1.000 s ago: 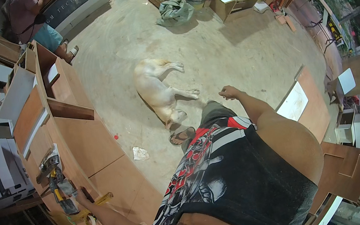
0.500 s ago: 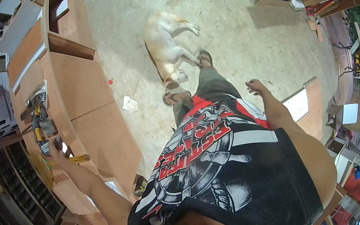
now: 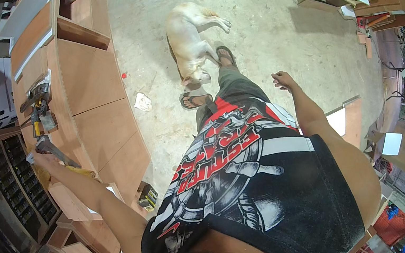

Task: The person sands a white board, then uses a table saw to cut it into smaller pieces. They also cut a smaller brown board on the table saw and place the cut pieces on a workbench.

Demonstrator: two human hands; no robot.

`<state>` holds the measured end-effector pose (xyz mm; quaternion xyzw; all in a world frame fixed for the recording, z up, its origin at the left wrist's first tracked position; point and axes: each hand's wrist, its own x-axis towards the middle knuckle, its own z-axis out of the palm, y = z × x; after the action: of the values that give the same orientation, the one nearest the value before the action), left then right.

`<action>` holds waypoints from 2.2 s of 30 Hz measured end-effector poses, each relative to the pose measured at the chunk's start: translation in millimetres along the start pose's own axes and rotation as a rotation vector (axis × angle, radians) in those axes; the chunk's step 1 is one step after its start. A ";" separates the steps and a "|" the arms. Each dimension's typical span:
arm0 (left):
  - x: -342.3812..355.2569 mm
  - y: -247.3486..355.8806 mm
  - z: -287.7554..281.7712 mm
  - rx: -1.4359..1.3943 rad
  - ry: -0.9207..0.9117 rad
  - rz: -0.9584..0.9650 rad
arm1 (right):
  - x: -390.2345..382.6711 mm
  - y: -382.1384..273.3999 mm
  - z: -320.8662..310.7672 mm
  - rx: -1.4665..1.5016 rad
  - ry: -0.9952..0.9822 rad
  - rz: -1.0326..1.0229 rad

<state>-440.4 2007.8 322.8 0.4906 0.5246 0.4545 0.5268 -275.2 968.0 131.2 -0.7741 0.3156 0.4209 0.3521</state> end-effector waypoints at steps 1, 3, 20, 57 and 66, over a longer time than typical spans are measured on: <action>1.1 1.0 3.7 -0.079 -0.046 -0.021 | 0.6 4.9 -2.0 0.009 0.004 0.002; 5.8 8.2 12.8 -0.191 -0.139 -0.042 | 0.2 16.2 -4.9 0.031 0.010 0.006; -326.3 30.5 113.0 -0.402 -0.530 0.066 | 67.2 6.4 -32.1 0.135 -0.098 -0.104; -1008.8 -373.6 755.1 1.088 -1.443 0.234 | 190.9 156.5 -400.5 0.872 0.184 0.234; -1218.5 -388.5 899.6 0.937 -1.566 0.266 | 241.0 145.8 -570.8 1.050 0.289 0.220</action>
<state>399.8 720.0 38.4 0.8776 0.0882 -0.2090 0.4223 -37.0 378.3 106.9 -0.5069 0.6071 0.1311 0.5978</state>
